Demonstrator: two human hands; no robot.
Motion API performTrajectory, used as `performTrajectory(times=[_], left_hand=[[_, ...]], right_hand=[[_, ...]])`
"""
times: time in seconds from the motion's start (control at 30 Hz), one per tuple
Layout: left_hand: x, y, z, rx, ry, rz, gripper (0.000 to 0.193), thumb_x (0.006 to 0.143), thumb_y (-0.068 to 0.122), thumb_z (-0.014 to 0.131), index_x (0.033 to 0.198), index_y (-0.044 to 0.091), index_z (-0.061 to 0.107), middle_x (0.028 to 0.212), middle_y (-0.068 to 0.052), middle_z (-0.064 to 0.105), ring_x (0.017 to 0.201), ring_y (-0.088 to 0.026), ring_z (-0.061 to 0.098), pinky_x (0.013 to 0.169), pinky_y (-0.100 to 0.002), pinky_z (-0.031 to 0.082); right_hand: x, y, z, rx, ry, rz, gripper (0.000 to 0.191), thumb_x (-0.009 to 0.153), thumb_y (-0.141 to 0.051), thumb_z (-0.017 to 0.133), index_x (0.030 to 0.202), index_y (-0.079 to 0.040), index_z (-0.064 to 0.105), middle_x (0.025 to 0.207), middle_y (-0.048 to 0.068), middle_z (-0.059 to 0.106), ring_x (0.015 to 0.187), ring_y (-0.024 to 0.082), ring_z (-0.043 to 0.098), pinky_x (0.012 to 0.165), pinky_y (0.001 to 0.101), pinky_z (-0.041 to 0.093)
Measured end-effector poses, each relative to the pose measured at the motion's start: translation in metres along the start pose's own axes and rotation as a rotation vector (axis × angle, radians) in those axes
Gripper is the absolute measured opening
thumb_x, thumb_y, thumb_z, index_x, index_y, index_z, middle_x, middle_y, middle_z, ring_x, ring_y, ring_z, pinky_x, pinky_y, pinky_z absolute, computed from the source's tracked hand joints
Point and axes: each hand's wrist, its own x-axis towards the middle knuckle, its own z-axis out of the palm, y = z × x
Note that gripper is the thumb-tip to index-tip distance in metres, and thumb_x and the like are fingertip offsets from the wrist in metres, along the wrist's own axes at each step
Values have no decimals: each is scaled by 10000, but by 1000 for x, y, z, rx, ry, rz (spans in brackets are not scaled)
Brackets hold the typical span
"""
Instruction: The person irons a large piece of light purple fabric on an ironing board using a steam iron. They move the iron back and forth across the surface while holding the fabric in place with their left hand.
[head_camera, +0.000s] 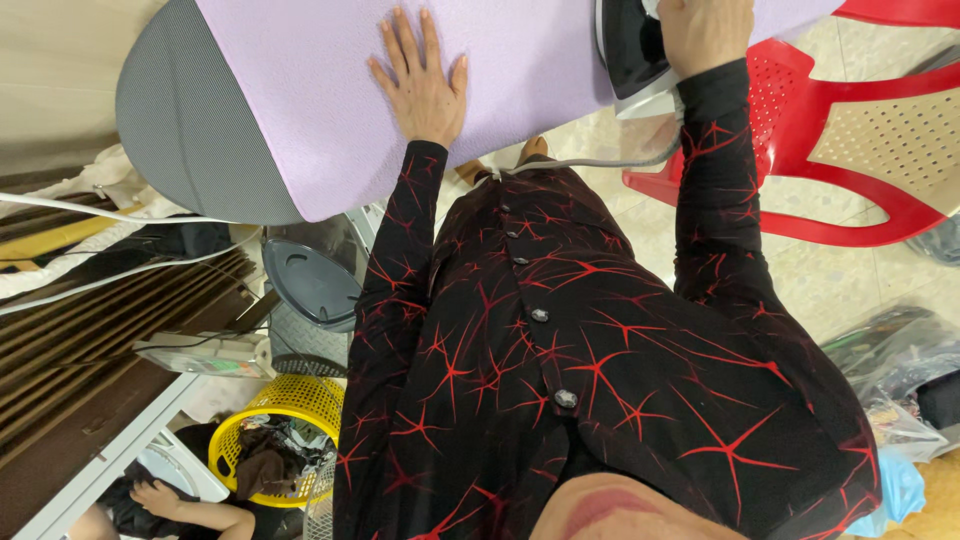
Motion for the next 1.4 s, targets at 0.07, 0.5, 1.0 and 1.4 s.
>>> performTrajectory(times=[0.07,0.5,1.0,1.4], left_hand=[[1,-1,4,-8,159,48,779,1092,614,457,1667,193,142,1714,-172,80,1587,-384,53,1241,-718,98],[-14,-26,6,-42,12,-45,764,1082,617,444,1674,197,205,1733,-99,113,1602,-364,79,1264,-691,95],[-38,-57,-16,-95,18,-163,765,1082,622,428,1676,181,234,1738,-86,125,1609,-360,75,1271,-677,58],[-55,-86,-28,-122,26,-239,771,1079,654,425,1674,202,237,1737,-74,131,1603,-361,62,1269,-677,43]], right_hand=[[0,-3,-11,53,-29,19,101,848,-105,670,852,-4,671,800,210,671,731,465,639,615,519,503],[23,-84,-71,381,-341,-249,692,830,-68,718,1483,24,505,982,285,666,852,487,651,771,530,529],[69,-156,-45,445,-408,-422,490,867,-86,725,1327,17,590,1045,262,686,864,468,666,768,520,540],[90,-205,-19,452,-439,-519,254,857,-69,689,1082,46,675,850,231,669,761,421,665,706,478,543]])
